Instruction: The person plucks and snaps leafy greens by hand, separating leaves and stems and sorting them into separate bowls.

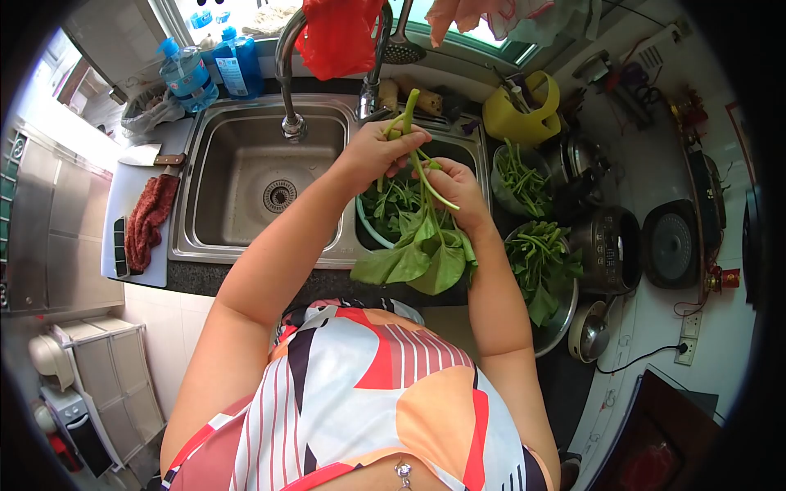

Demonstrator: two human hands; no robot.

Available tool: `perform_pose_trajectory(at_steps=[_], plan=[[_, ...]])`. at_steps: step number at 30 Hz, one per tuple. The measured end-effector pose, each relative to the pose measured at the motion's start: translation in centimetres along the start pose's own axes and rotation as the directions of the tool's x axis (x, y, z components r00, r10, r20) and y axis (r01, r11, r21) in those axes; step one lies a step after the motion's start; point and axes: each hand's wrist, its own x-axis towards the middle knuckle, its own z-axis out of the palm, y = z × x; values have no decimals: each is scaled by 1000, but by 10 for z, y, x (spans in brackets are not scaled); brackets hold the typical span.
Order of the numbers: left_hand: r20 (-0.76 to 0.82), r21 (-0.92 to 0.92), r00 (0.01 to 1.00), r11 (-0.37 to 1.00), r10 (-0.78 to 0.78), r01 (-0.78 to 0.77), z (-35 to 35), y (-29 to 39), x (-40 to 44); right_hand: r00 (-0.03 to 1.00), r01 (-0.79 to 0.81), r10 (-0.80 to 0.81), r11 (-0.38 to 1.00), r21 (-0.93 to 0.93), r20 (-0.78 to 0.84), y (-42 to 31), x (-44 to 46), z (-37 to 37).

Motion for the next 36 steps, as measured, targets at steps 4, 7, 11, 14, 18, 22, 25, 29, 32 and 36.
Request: perform_pose_trajectory(at_steps=[4,7,11,14,18,22,25,29,32,36], plan=[[-52,157,989,979,140,-130,12,-6,2,983,154,-156,988,-25,-93,15,9,-2],[-167,12,975,989,148,-148,21,-13,4,974,149,-134,986,69,-184,21,13,-7],[-336,-287,919,907,205,-307,13,-10,5,973,125,17,797,590,-229,40,13,-41],[-327,-227,930,941,169,-251,-12,1,8,970,242,-184,741,626,-157,40,10,-63],[-262,-426,965,898,-8,-108,-23,5,10,918,377,-178,670,639,-355,12,-10,-56],[-111,-371,967,912,-231,176,-24,-24,21,896,438,-340,579,687,-285,26,-24,-77],[-124,-345,916,882,-383,322,-3,-48,33,864,497,-272,596,630,-425,33,-46,-76],[-94,-347,837,805,-540,480,37,-74,72,822,455,-101,707,542,-560,60,-80,-67],[-19,-368,824,770,-567,521,96,-84,114,815,476,-83,658,583,-573,63,-105,-65],[55,-364,857,789,-513,495,173,-98,184,763,580,-172,607,544,-623,56,-129,-85]])
